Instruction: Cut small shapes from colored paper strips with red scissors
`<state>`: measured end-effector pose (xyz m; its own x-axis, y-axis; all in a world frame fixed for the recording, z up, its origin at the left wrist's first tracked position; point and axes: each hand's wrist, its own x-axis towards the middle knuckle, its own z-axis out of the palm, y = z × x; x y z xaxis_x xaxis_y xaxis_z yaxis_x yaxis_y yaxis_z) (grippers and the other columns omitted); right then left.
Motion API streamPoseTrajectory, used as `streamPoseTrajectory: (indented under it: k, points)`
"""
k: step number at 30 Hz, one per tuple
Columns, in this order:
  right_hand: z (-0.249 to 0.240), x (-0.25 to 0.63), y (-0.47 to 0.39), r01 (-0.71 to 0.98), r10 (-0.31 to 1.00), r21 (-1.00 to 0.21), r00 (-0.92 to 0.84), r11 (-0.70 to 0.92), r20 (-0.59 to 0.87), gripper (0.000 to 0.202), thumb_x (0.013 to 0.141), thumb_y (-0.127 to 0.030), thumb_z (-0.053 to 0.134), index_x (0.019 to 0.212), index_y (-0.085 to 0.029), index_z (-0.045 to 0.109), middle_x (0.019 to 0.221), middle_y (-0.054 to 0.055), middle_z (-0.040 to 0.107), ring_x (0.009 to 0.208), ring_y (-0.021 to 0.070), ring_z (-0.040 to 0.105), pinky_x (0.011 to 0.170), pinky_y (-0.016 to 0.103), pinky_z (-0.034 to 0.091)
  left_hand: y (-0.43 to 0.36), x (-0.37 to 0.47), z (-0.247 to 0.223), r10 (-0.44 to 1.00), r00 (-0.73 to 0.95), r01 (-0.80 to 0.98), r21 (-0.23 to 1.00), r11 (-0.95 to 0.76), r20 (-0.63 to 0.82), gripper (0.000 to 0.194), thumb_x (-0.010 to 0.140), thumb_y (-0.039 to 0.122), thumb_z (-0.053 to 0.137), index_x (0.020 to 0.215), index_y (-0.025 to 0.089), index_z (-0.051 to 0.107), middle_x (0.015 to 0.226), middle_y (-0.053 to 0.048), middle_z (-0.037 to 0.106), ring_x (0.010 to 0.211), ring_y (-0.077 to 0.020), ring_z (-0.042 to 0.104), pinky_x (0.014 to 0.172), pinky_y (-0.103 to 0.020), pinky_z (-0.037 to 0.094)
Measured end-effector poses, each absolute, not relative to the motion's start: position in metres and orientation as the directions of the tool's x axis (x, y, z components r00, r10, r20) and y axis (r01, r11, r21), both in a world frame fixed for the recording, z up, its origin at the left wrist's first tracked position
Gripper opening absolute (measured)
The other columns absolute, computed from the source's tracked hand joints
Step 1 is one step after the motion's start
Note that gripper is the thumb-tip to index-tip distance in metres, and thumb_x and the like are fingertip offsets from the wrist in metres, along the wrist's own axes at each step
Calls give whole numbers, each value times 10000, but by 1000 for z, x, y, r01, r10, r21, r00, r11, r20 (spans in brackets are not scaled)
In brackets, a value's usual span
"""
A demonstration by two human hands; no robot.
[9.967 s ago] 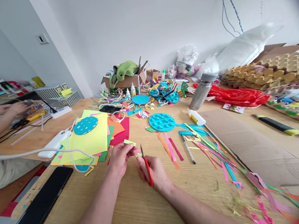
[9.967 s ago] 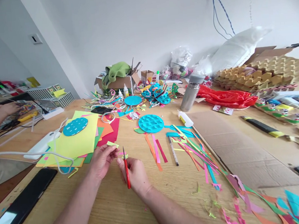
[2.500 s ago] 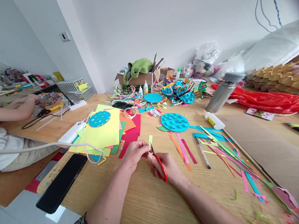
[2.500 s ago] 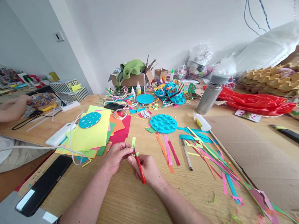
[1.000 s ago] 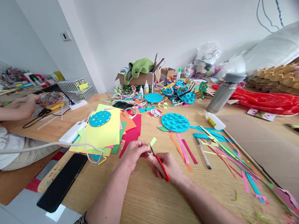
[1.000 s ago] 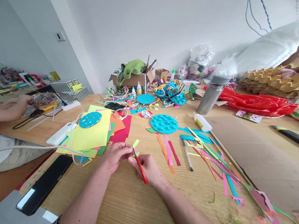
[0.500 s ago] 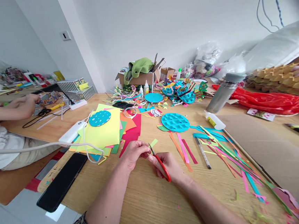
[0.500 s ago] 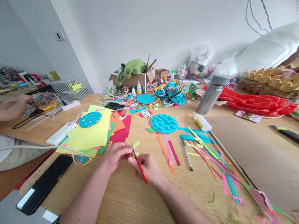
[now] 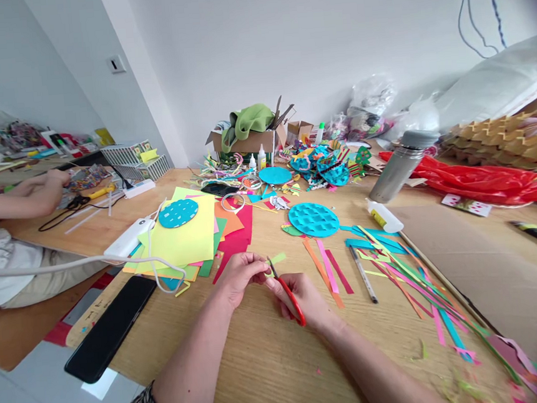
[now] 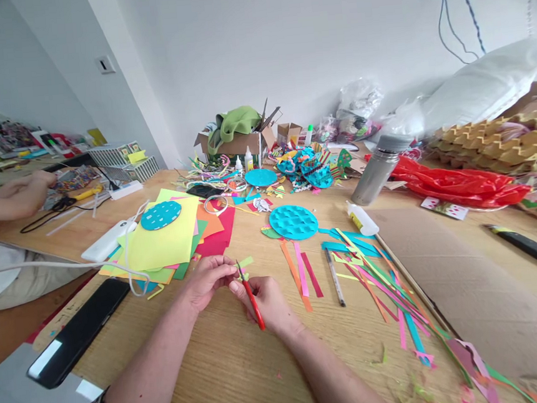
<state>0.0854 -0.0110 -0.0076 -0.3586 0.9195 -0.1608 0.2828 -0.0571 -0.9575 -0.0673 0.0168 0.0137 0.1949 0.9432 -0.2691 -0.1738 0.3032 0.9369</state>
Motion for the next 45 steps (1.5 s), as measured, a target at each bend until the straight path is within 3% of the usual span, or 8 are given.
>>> streamPoseTrajectory:
  k: [45]
  points:
    - [0,86,-11,275,910,-959,-375,-72,-176,588,769,-708,485,501,-186,446,360,-17,484,314,75,380,349,199,278,15,-65,14,931,242,-153,936,316,-274,170,605,247,712,630,129,592,609,-6,596,543,-84,499,572,-229,387]
